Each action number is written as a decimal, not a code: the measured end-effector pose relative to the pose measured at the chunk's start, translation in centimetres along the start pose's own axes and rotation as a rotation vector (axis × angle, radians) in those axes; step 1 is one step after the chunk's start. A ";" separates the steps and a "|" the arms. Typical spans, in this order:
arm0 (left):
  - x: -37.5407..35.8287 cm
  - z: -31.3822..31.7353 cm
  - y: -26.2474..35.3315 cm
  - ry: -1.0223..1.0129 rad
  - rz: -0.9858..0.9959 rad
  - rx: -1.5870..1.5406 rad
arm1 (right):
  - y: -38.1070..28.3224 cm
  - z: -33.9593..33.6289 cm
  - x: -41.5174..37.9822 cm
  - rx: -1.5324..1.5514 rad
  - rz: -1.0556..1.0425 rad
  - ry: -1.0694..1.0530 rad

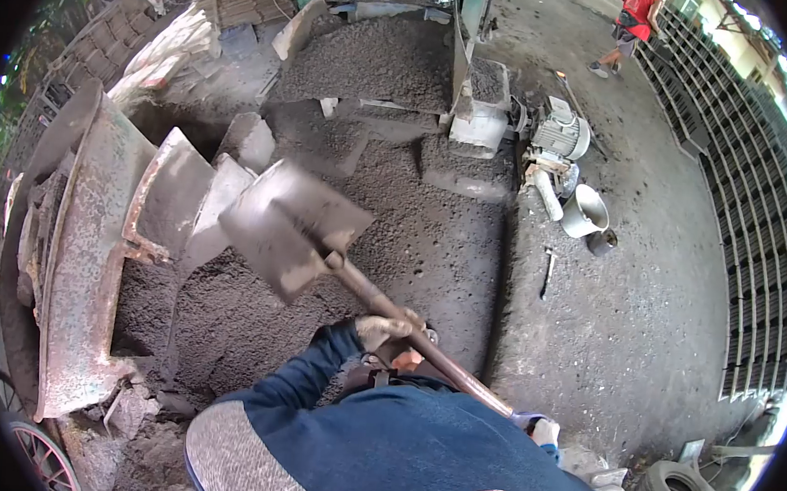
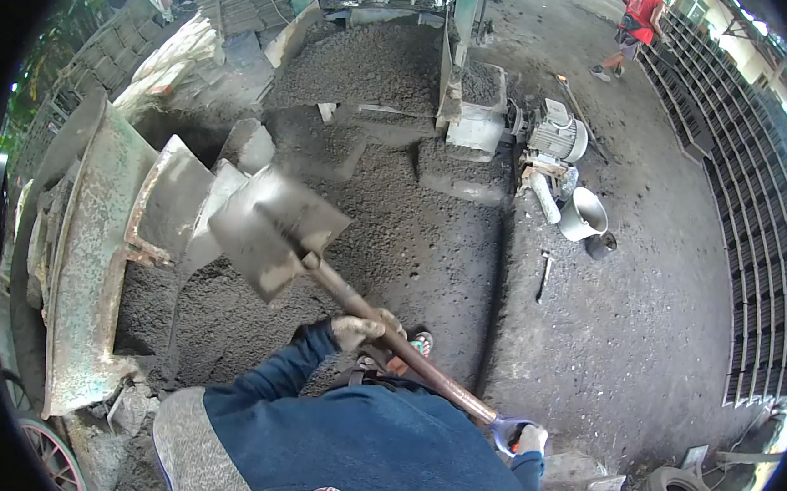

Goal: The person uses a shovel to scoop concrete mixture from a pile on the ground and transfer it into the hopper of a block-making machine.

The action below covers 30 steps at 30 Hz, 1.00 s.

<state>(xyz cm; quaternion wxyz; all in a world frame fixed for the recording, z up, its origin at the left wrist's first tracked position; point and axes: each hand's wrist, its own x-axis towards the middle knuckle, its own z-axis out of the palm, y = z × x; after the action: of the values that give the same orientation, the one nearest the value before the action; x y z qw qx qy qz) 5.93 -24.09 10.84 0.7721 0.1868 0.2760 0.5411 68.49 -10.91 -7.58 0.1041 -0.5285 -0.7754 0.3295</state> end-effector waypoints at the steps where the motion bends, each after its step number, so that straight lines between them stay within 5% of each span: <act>1: 1.5 -0.1 1.4 -0.032 0.003 0.053 | -3.0 -0.2 -0.5 0.220 0.200 0.014; 3: 3.8 0.5 4.2 0.058 -0.028 0.030 | -8.5 -0.2 -1.0 0.756 0.727 0.153; 4: 5.6 -0.1 5.3 -0.002 0.039 -0.019 | -8.8 0.4 -1.1 0.891 0.774 0.203; 7: 10.5 -1.5 8.8 -0.030 0.182 -0.209 | -20.5 -3.1 -0.6 0.207 0.339 -0.046; 8: 11.2 -0.7 11.1 0.050 0.186 -0.259 | -21.2 -3.2 -0.3 -0.149 -0.101 0.103; 10: 13.3 -0.8 14.4 0.179 0.249 -0.402 | -26.5 -4.1 1.3 0.549 0.354 0.104; 11: 14.6 -1.2 15.6 0.229 0.309 -0.495 | -32.5 -5.2 2.8 1.130 0.725 0.113; 12: 15.7 -1.6 16.5 0.280 0.369 -0.588 | -32.3 -4.4 3.2 1.195 0.813 0.179; 21: 16.6 -4.7 19.8 0.260 0.299 -0.646 | -42.7 -4.0 7.3 1.136 0.788 0.481; 30: 18.6 -14.2 35.1 0.366 0.128 -0.513 | -55.8 5.6 15.7 1.131 0.859 0.642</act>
<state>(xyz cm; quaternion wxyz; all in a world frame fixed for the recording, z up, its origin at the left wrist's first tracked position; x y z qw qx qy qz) -23.84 5.29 16.26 0.6957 -0.0975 0.2527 0.6653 17.11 -11.78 19.87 0.4406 -0.7184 -0.1487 0.5173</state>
